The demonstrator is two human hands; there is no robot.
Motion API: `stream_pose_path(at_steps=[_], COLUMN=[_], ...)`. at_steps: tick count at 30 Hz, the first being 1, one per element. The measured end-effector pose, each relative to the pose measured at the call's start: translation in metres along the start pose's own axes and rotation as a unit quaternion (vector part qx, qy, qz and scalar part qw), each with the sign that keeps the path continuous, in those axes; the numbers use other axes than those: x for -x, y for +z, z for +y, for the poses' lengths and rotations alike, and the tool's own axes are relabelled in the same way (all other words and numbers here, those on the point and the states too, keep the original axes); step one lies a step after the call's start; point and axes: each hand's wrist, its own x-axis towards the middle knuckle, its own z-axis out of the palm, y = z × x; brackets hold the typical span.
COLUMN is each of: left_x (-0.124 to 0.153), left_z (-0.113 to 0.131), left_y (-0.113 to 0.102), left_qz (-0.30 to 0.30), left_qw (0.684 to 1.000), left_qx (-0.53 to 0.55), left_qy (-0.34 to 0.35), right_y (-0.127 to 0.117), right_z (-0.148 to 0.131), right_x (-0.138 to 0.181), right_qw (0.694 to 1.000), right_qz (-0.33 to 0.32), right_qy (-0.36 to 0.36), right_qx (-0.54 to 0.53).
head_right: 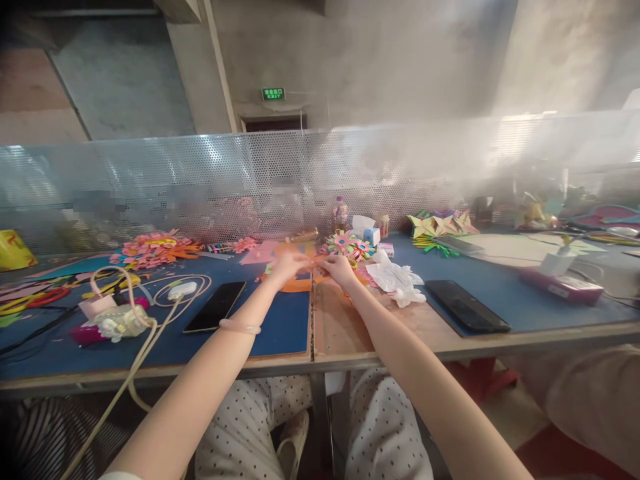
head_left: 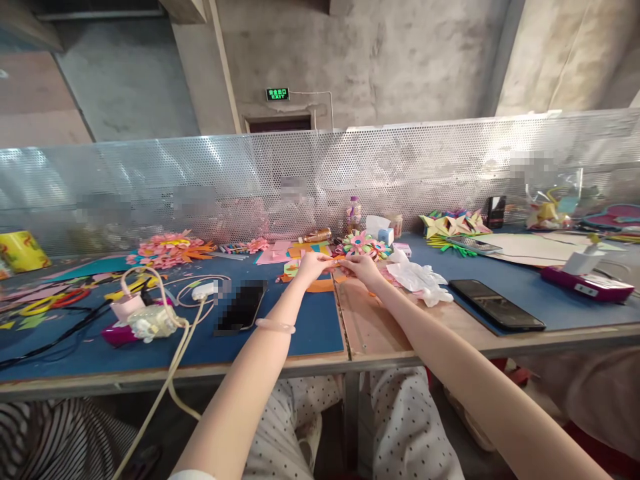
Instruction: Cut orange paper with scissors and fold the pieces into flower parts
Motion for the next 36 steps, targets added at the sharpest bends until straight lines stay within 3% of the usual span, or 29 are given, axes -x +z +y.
stream_pose_path(at_steps=[14, 25, 31, 36], left_x=[0.000, 0.005, -0.001, -0.004], left_z=[-0.003, 0.001, -0.009, -0.013], left_y=[-0.002, -0.002, -0.003, -0.004], left_qz=[0.022, 0.014, -0.057, -0.022], left_qw=[0.996, 0.998, 0.998, 0.999], left_qx=[-0.073, -0.060, -0.037, -0.041], left_qy=[0.040, 0.016, 0.010, 0.008], right_y=[-0.001, -0.004, -0.010, -0.011], right_z=[0.003, -0.005, 0.003, 0.005], right_x=[0.001, 0.004, -0.003, -0.004], right_qw=[0.995, 0.993, 0.993, 0.995], right_qz=[-0.071, -0.057, -0.066, -0.069], right_qy=[0.030, -0.011, -0.013, 0.009], right_qx=[0.057, 0.104, 0.093, 0.077])
